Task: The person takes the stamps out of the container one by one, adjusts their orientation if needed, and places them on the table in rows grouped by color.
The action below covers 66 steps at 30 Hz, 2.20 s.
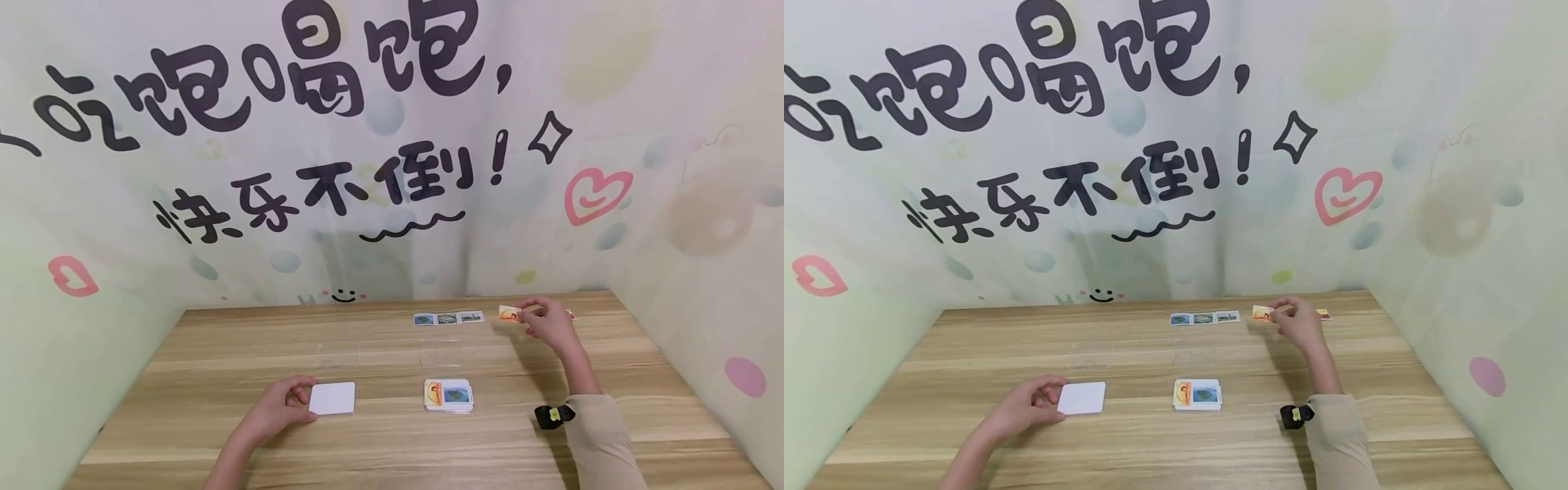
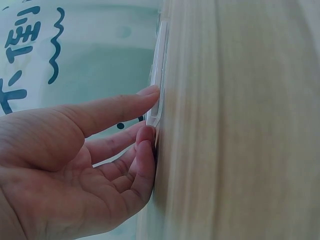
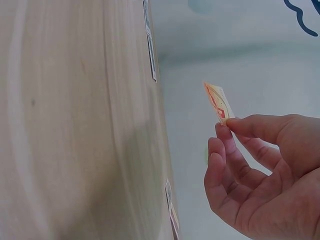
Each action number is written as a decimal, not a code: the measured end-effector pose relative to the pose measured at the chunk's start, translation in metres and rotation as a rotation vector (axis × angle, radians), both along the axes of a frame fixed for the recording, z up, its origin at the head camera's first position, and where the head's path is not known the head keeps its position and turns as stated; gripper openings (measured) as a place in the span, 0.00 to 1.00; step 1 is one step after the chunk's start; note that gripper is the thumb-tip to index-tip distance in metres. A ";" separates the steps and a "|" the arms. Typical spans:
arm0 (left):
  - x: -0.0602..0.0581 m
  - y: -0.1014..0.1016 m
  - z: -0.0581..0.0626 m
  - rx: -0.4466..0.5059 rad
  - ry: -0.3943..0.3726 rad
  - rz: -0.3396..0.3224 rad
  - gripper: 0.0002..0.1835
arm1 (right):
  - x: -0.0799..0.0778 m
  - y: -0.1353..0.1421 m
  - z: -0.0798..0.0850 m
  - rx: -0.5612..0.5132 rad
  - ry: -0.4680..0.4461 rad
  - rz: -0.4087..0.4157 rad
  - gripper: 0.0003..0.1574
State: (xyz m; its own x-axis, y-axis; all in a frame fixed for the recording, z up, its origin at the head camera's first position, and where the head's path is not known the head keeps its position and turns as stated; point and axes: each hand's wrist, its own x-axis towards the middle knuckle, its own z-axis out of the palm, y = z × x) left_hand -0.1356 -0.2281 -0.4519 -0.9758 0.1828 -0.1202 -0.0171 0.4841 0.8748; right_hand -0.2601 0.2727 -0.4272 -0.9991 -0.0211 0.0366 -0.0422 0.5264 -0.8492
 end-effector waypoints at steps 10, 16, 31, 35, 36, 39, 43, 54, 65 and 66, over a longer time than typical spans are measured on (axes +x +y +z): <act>0.001 0.000 0.001 0.003 0.006 -0.007 0.30 | -0.002 0.004 -0.002 0.006 -0.011 -0.018 0.17; 0.001 0.000 0.001 0.005 0.012 -0.012 0.30 | -0.005 0.008 -0.003 0.016 -0.009 -0.021 0.16; 0.001 0.000 0.000 0.001 0.013 -0.012 0.30 | -0.011 0.017 -0.010 0.040 -0.027 -0.020 0.16; 0.000 0.000 0.001 -0.002 0.016 -0.010 0.30 | -0.012 0.019 -0.012 0.045 -0.043 -0.026 0.16; 0.000 0.000 0.001 -0.003 0.018 -0.011 0.30 | -0.013 0.020 -0.013 0.045 -0.047 -0.026 0.16; 0.000 0.000 0.001 -0.002 0.019 -0.013 0.30 | -0.013 0.020 -0.013 0.042 -0.056 -0.029 0.16; 0.000 0.000 0.001 -0.003 0.020 -0.015 0.30 | -0.014 0.021 -0.014 0.051 -0.056 -0.028 0.16; 0.001 0.000 0.001 -0.006 0.023 -0.009 0.30 | -0.019 0.025 -0.018 0.068 -0.062 -0.035 0.16; 0.000 0.000 0.000 -0.013 0.037 -0.013 0.31 | -0.024 0.029 -0.023 0.088 -0.053 -0.040 0.15; 0.000 0.000 0.000 -0.014 0.038 -0.014 0.30 | -0.024 0.029 -0.024 0.091 -0.047 -0.039 0.15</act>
